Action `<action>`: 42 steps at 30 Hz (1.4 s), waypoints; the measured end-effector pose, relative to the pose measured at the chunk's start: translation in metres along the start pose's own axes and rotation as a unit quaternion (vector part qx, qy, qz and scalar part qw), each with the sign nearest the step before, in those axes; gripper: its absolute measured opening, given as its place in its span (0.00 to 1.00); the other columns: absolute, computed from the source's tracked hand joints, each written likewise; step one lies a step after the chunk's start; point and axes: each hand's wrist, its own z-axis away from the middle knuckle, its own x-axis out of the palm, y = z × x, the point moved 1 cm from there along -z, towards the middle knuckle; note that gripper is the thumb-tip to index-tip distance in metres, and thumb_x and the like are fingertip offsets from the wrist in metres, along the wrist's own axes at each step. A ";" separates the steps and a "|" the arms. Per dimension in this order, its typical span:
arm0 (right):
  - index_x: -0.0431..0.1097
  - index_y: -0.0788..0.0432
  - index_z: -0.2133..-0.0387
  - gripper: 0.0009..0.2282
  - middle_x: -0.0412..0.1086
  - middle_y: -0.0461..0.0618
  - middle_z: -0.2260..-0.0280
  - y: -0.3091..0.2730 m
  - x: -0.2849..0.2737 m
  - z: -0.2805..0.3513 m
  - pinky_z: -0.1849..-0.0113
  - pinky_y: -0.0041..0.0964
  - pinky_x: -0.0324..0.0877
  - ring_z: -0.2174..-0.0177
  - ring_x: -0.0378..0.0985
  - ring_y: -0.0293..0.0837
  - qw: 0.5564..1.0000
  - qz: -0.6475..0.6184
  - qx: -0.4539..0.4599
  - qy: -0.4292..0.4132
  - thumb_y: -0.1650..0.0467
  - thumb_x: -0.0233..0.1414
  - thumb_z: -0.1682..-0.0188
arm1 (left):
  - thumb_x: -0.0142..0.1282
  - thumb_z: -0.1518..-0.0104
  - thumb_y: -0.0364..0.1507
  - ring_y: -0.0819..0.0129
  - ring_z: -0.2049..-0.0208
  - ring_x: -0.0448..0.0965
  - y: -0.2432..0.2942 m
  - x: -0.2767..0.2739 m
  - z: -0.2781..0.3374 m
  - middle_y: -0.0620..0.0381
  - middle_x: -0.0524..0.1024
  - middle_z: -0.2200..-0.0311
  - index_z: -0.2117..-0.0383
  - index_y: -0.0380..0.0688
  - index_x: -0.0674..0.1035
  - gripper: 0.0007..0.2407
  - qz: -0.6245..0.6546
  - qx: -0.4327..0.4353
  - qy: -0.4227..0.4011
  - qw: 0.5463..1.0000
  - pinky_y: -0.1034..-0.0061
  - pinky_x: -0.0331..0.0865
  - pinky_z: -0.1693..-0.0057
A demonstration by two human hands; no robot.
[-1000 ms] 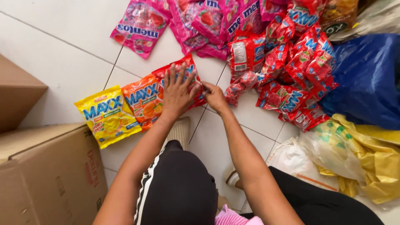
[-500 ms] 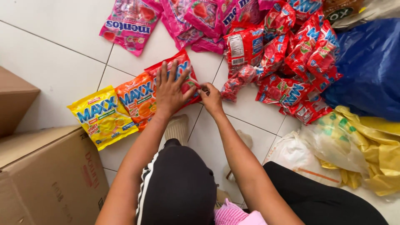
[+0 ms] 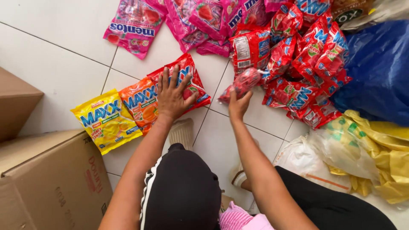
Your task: Sorting and organizing various large bags of candy and snacks on the floor for inventory management.
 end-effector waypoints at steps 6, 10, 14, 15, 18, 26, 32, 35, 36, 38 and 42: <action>0.59 0.62 0.38 0.27 0.67 0.63 0.45 -0.061 0.012 0.026 0.45 0.51 0.69 0.46 0.73 0.59 0.982 -0.067 -0.162 -0.072 0.64 0.61 0.48 | 0.57 0.40 0.53 0.43 0.27 0.49 -0.003 0.004 0.007 0.50 0.55 0.27 0.34 0.64 0.73 0.27 -0.022 0.014 0.009 1.000 0.50 0.41 0.25; 0.57 0.60 0.36 0.32 0.67 0.60 0.46 -0.084 0.024 0.004 0.48 0.50 0.67 0.48 0.69 0.58 0.957 0.058 -0.212 -0.190 0.64 0.62 0.53 | 0.58 0.40 0.53 0.42 0.27 0.48 -0.001 0.002 -0.004 0.50 0.55 0.27 0.35 0.63 0.73 0.28 -0.009 0.022 0.016 1.000 0.50 0.40 0.25; 0.64 0.54 0.39 0.24 0.67 0.54 0.43 -0.078 0.030 0.006 0.47 0.50 0.66 0.48 0.69 0.59 0.930 0.130 -0.272 -0.208 0.69 0.60 0.50 | 0.58 0.42 0.53 0.42 0.27 0.49 0.000 0.003 0.001 0.50 0.55 0.28 0.35 0.64 0.73 0.28 -0.010 0.007 0.011 1.000 0.50 0.40 0.26; 0.65 0.52 0.40 0.23 0.67 0.51 0.43 -0.077 0.030 0.009 0.47 0.49 0.66 0.49 0.69 0.58 0.930 0.125 -0.259 -0.228 0.71 0.58 0.50 | 0.58 0.42 0.53 0.43 0.28 0.49 -0.001 0.003 0.001 0.51 0.56 0.28 0.36 0.64 0.73 0.28 -0.009 0.005 0.007 1.000 0.50 0.40 0.26; 0.66 0.51 0.40 0.24 0.67 0.47 0.43 -0.088 0.016 0.014 0.49 0.48 0.67 0.50 0.69 0.56 0.930 0.158 -0.220 -0.248 0.73 0.57 0.53 | 0.58 0.42 0.53 0.43 0.28 0.50 0.000 0.002 0.000 0.51 0.55 0.28 0.35 0.64 0.73 0.27 -0.010 0.007 0.002 1.000 0.51 0.40 0.26; 0.70 0.52 0.46 0.19 0.72 0.49 0.51 -0.028 0.012 -0.005 0.51 0.42 0.71 0.53 0.77 0.48 0.951 0.113 -0.112 -0.264 0.73 0.58 0.52 | 0.57 0.42 0.54 0.43 0.27 0.48 0.002 0.000 0.000 0.51 0.55 0.27 0.35 0.64 0.72 0.28 -0.014 0.002 -0.006 1.000 0.50 0.40 0.26; 0.70 0.57 0.53 0.14 0.74 0.52 0.61 -0.006 0.009 -0.035 0.58 0.45 0.72 0.62 0.75 0.49 0.905 -0.294 0.268 -0.147 0.65 0.56 0.50 | 0.57 0.41 0.54 0.42 0.27 0.48 0.001 0.001 0.001 0.51 0.54 0.28 0.35 0.64 0.72 0.28 -0.016 -0.001 -0.011 1.000 0.49 0.40 0.26; 0.70 0.58 0.57 0.15 0.73 0.50 0.63 -0.010 0.008 -0.054 0.59 0.46 0.71 0.63 0.74 0.49 0.736 -0.530 0.406 -0.110 0.61 0.57 0.51 | 0.57 0.41 0.54 0.42 0.28 0.49 0.003 -0.003 -0.002 0.51 0.55 0.28 0.35 0.63 0.73 0.28 -0.015 0.002 -0.008 1.000 0.49 0.41 0.26; 0.71 0.57 0.58 0.15 0.72 0.48 0.64 -0.010 0.007 -0.061 0.58 0.46 0.72 0.64 0.74 0.47 0.711 -0.564 0.405 -0.112 0.61 0.58 0.52 | 0.57 0.42 0.54 0.41 0.28 0.49 0.005 -0.003 -0.002 0.51 0.55 0.28 0.36 0.64 0.73 0.28 -0.013 0.001 -0.006 1.000 0.49 0.41 0.27; 0.71 0.56 0.58 0.13 0.73 0.48 0.64 -0.033 -0.010 -0.067 0.58 0.46 0.72 0.64 0.74 0.46 0.714 -0.575 0.381 -0.120 0.64 0.59 0.52 | 0.57 0.41 0.54 0.41 0.28 0.50 0.005 -0.003 -0.002 0.51 0.55 0.28 0.36 0.63 0.73 0.28 -0.012 0.001 -0.007 1.000 0.49 0.41 0.27; 0.71 0.58 0.58 0.10 0.74 0.51 0.63 -0.124 -0.073 -0.060 0.58 0.45 0.73 0.64 0.76 0.47 0.739 -0.599 0.260 -0.165 0.70 0.58 0.51 | 0.58 0.40 0.53 0.42 0.27 0.49 0.011 -0.002 0.002 0.48 0.55 0.27 0.34 0.60 0.71 0.29 -0.023 0.000 -0.013 1.000 0.49 0.39 0.26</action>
